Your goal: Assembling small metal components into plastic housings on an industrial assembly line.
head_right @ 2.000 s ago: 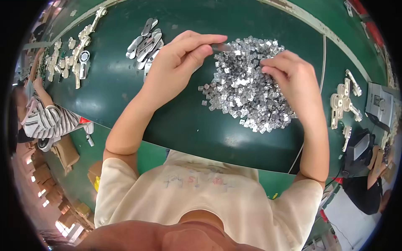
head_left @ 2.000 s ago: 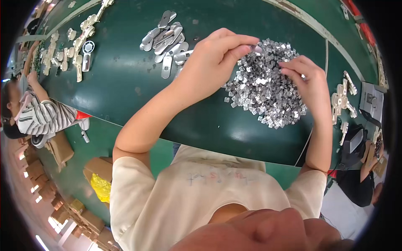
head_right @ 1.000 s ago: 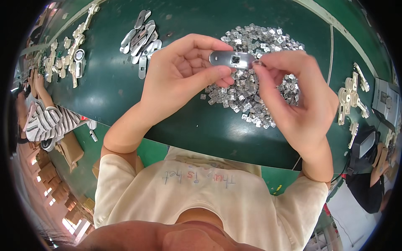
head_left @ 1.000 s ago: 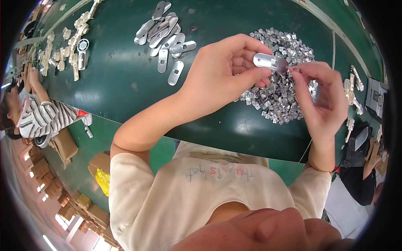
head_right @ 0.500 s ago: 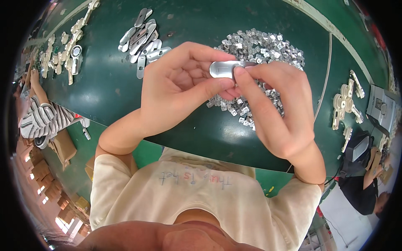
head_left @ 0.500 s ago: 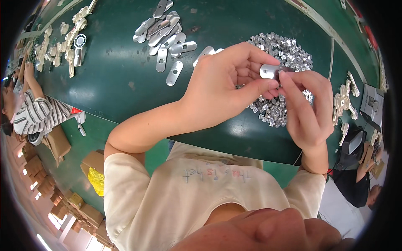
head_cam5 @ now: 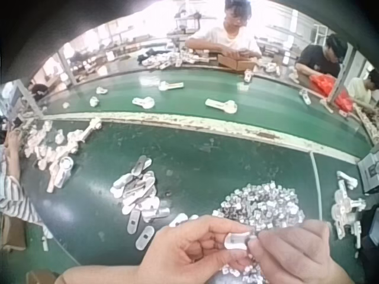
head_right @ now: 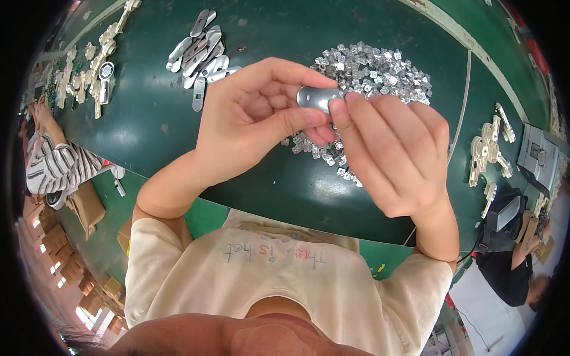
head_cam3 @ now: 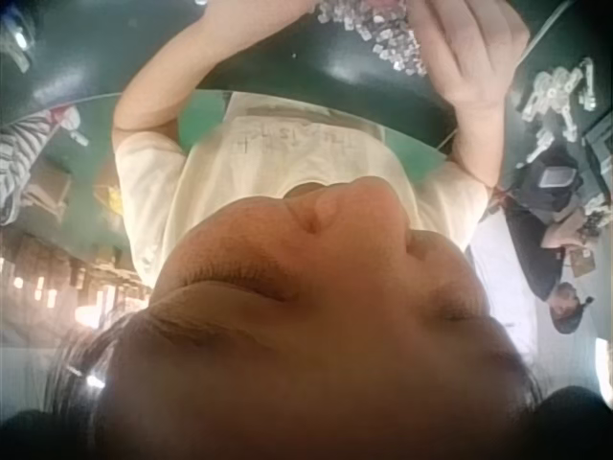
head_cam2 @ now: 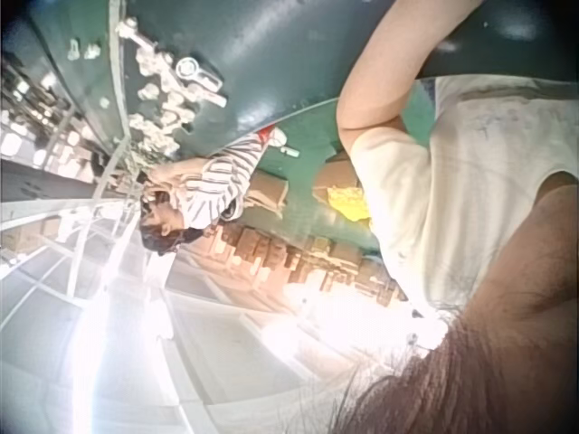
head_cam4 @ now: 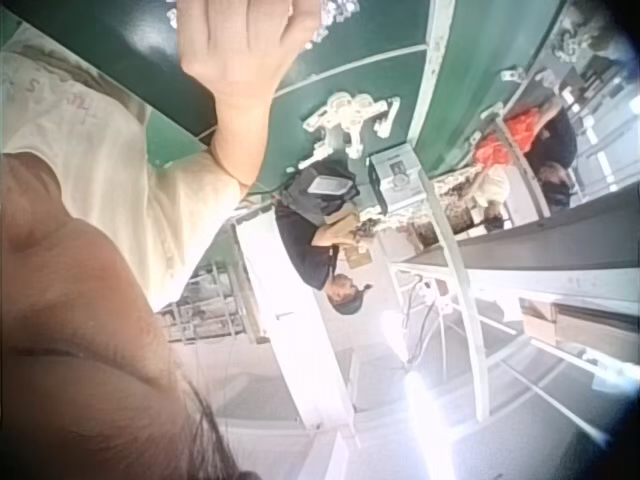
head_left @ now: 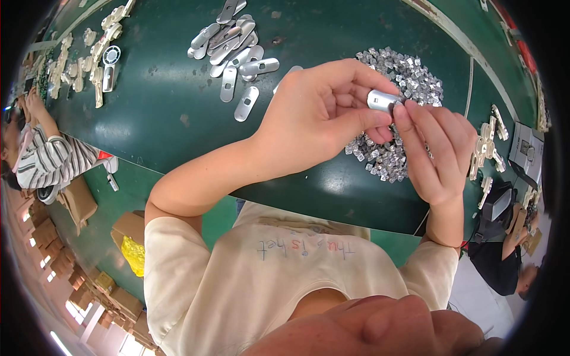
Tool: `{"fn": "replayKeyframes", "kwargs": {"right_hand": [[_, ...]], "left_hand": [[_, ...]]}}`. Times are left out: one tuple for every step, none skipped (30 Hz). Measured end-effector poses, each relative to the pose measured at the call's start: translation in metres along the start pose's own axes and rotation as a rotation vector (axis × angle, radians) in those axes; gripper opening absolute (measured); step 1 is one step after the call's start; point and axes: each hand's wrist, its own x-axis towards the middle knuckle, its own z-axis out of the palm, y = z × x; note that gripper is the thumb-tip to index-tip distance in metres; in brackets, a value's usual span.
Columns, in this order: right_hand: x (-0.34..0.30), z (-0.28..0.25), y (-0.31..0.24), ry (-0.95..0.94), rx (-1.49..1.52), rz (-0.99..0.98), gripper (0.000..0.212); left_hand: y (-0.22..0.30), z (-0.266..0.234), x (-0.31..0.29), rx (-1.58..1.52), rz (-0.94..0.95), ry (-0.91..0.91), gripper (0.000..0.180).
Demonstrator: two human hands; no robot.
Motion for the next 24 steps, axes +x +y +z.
{"fn": "replayKeyframes", "kwargs": {"right_hand": [[-0.001,0.0,-0.003,-0.015,-0.053,-0.02,0.034],[-0.002,-0.001,-0.005,-0.032,-0.104,-0.039,0.033],[-0.003,-0.002,-0.004,-0.034,-0.102,-0.038,0.033],[-0.004,-0.003,-0.001,-0.036,-0.037,-0.032,0.034],[-0.006,-0.002,0.0,-0.039,0.03,-0.025,0.034],[-0.005,-0.002,0.002,-0.041,0.03,-0.024,0.034],[-0.004,-0.001,0.004,-0.016,0.062,-0.009,0.034],[-0.005,0.001,0.005,0.008,0.097,0.007,0.034],[-0.004,0.001,0.007,0.01,0.094,0.003,0.034],[-0.005,0.002,0.008,0.005,0.095,-0.02,0.034],[-0.005,0.004,0.01,0.0,0.096,-0.043,0.034],[-0.005,0.004,0.012,0.012,0.077,-0.061,0.034],[-0.005,0.002,0.013,-0.004,0.143,-0.002,0.034],[-0.004,0.0,0.014,-0.018,0.208,0.053,0.035],[-0.004,-0.005,0.013,-0.05,0.235,0.105,0.039],[-0.005,-0.001,0.012,-0.032,0.289,0.138,0.042],[-0.003,0.001,0.012,-0.011,0.342,0.165,0.045],[-0.002,0.001,0.012,-0.003,0.386,0.168,0.051],[-0.002,0.002,0.014,0.0,0.437,0.219,0.052],[-0.001,0.004,0.019,0.005,0.488,0.267,0.053],[-0.004,0.006,0.026,0.055,0.529,0.3,0.051],[-0.004,0.008,0.033,0.101,0.546,0.401,0.045],[0.007,0.008,0.044,0.069,0.457,0.512,0.039],[0.016,0.015,0.06,-0.009,0.418,0.679,0.034]], "left_hand": [[0.001,0.0,-0.001,0.023,-0.013,-0.01,0.024],[0.001,-0.001,-0.002,0.021,-0.017,-0.008,0.024],[0.002,-0.002,-0.002,0.043,-0.01,-0.023,0.024],[0.001,-0.002,-0.002,0.065,-0.005,-0.037,0.024],[0.0,-0.002,-0.003,0.06,-0.012,-0.033,0.024],[0.0,-0.001,-0.001,0.017,-0.009,-0.039,0.024],[-0.001,-0.001,0.0,-0.027,-0.008,-0.043,0.024],[-0.001,-0.002,0.001,-0.031,-0.013,-0.041,0.024],[0.001,-0.003,0.002,0.009,-0.022,-0.042,0.025],[0.002,-0.004,0.003,0.048,-0.031,-0.042,0.025],[0.003,-0.004,0.004,0.049,-0.025,-0.04,0.025],[0.005,-0.003,0.006,0.045,-0.034,-0.029,0.024],[0.008,-0.002,0.007,0.042,-0.04,-0.016,0.024],[0.007,-0.001,0.005,0.024,-0.032,-0.007,0.025],[0.007,-0.001,0.007,-0.01,-0.044,-0.009,0.025],[0.005,-0.003,0.007,-0.049,-0.066,-0.002,0.026],[0.007,-0.006,0.009,-0.049,-0.084,-0.016,0.027],[0.008,-0.007,0.008,-0.078,-0.086,0.003,0.026],[0.004,-0.01,0.011,-0.116,-0.1,0.027,0.026],[0.003,-0.012,0.013,-0.126,-0.118,0.066,0.024],[0.001,-0.012,0.014,-0.12,-0.107,0.081,0.023],[0.0,-0.013,0.013,-0.1,-0.087,0.093,0.024],[0.002,-0.016,0.013,-0.068,-0.095,0.097,0.025],[0.001,-0.019,0.011,-0.082,-0.093,0.11,0.025]]}}
